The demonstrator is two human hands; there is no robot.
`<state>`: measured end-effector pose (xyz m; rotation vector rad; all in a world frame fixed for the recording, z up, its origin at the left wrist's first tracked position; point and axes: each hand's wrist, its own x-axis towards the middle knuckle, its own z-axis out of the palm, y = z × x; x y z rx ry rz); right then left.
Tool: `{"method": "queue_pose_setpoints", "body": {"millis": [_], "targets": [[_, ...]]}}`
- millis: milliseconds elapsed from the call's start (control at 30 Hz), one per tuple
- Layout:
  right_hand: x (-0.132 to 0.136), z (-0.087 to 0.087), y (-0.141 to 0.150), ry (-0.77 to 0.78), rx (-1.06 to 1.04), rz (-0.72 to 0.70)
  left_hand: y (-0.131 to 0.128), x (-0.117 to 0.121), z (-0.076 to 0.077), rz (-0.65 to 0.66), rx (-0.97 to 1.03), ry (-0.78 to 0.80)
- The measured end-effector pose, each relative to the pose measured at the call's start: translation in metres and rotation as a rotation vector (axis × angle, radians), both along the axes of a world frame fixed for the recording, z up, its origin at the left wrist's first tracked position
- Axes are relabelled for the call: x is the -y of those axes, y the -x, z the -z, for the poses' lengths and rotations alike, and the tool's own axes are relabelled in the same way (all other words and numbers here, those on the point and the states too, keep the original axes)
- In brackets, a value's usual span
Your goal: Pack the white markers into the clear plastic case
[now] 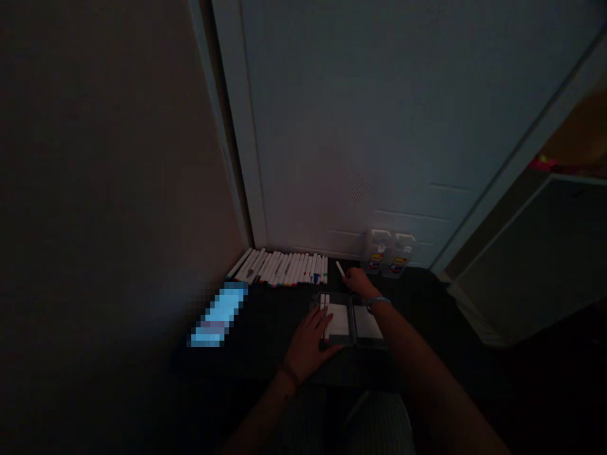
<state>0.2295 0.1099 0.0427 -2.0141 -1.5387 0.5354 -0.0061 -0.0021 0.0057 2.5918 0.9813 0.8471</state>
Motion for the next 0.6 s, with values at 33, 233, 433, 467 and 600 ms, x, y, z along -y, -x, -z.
{"method": "queue_pose_setpoints", "body": {"millis": [33, 233, 433, 467, 600], "targets": [[0.004, -0.001, -0.003, -0.039, -0.051, 0.011, 0.000, 0.000, -0.001, 0.001, 0.000, -0.001], [0.045, -0.011, -0.003, -0.362, -0.383, 0.101, 0.001, 0.005, -0.013, 0.002, 0.025, 0.005], [0.102, -0.002, 0.020, -0.616, -0.672, 0.231, 0.006, -0.010, -0.026, -0.191, 0.341, 0.099], [0.109, 0.000, 0.025, -0.639, -0.712, 0.239, 0.006, -0.015, -0.029, -0.202, 0.403, 0.120], [0.124, 0.001, 0.044, -0.636, -0.659, 0.168, -0.002, -0.033, -0.036, -0.170, 0.531, 0.271]]}}
